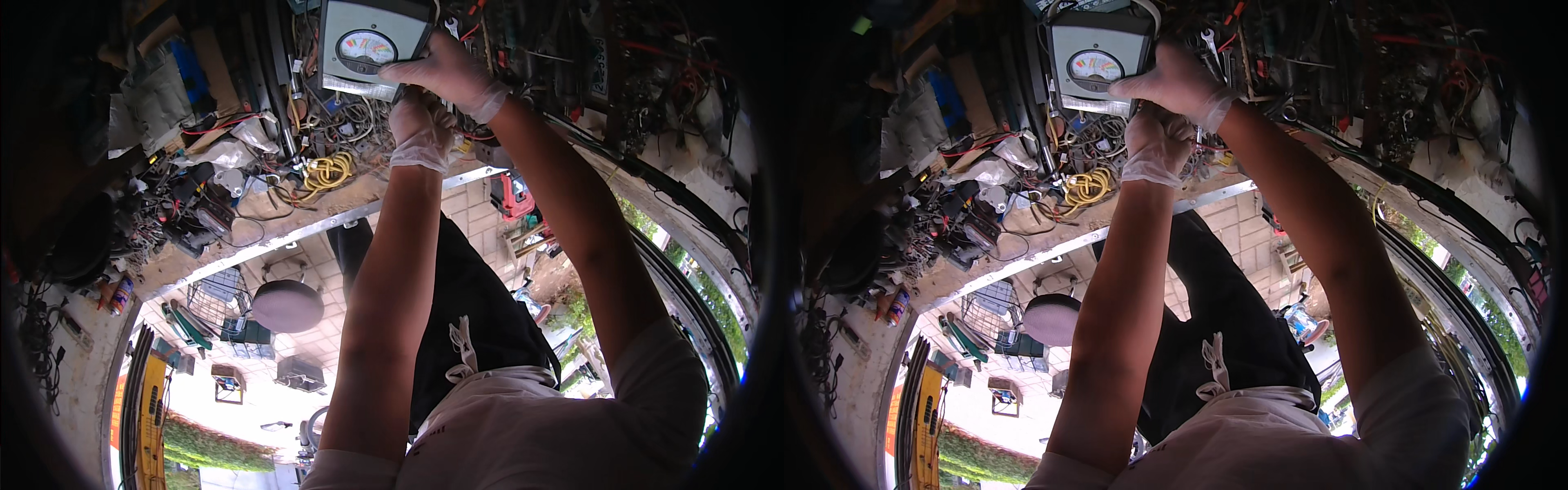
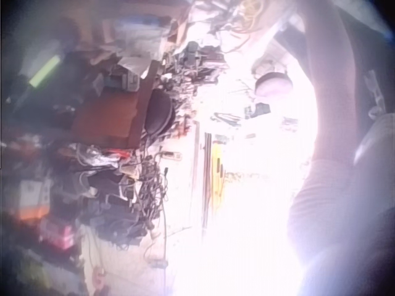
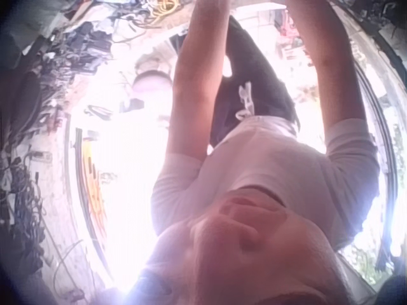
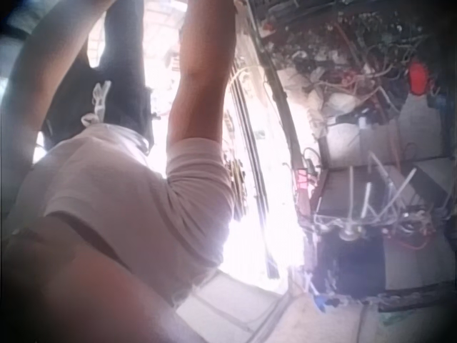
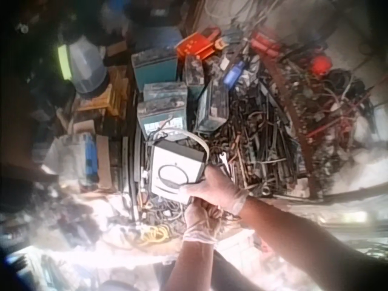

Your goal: The person uses a cordless drill to remove and install screws on an electric scooter's battery compartment, then uses a multimeter to test the battery terminals. The person also retrieves a screwdriver from a wall-mounted tool rack and adjusts the drill bit before continuing the repair.

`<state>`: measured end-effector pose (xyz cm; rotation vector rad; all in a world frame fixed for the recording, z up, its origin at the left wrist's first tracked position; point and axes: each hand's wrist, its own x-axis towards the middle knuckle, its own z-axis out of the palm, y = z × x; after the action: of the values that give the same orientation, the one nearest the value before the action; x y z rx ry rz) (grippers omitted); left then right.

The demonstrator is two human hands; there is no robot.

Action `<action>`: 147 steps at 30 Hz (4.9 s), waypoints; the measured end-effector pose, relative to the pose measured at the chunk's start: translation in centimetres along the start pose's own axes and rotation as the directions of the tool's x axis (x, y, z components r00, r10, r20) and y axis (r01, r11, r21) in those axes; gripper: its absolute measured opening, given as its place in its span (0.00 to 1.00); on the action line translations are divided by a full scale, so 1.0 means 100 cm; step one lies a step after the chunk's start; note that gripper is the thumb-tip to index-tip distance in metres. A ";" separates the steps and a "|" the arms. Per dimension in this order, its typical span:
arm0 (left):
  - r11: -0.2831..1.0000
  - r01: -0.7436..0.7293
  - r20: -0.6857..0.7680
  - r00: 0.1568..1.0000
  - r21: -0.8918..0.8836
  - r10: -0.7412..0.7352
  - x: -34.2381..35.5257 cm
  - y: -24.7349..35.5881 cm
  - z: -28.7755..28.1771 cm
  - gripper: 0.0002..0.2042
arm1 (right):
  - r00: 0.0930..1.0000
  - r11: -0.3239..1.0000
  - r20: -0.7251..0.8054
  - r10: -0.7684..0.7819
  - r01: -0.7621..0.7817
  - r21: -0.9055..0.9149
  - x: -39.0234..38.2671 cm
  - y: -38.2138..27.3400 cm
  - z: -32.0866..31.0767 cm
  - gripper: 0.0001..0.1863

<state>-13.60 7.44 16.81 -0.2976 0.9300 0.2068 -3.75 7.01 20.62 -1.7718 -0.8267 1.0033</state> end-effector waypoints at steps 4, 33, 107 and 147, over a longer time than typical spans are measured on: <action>0.998 0.014 -0.065 0.998 0.063 -0.010 -0.005 0.003 0.000 0.17 | 0.996 0.998 0.063 0.063 -0.062 -0.013 -0.003 -0.009 0.000 0.27; 0.521 -0.338 0.285 0.941 0.784 0.181 -0.183 0.102 -0.079 0.34 | 0.780 0.708 0.549 0.300 -0.568 0.420 -0.138 -0.030 0.035 0.37; 0.692 -0.516 -0.532 0.446 0.504 0.720 -0.539 -0.045 -0.398 0.38 | 0.851 0.455 0.348 0.393 0.149 -0.878 -0.071 -0.007 0.419 0.49; 0.619 -0.779 -0.967 0.220 -0.096 0.126 -0.868 -0.399 -1.047 0.34 | 0.777 0.167 0.523 0.350 0.498 -0.851 -0.634 -0.240 0.813 0.48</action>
<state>-131.16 -69.66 34.96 -0.7416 2.1312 1.0672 -106.90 -7.30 39.72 -2.3673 -2.5372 1.0323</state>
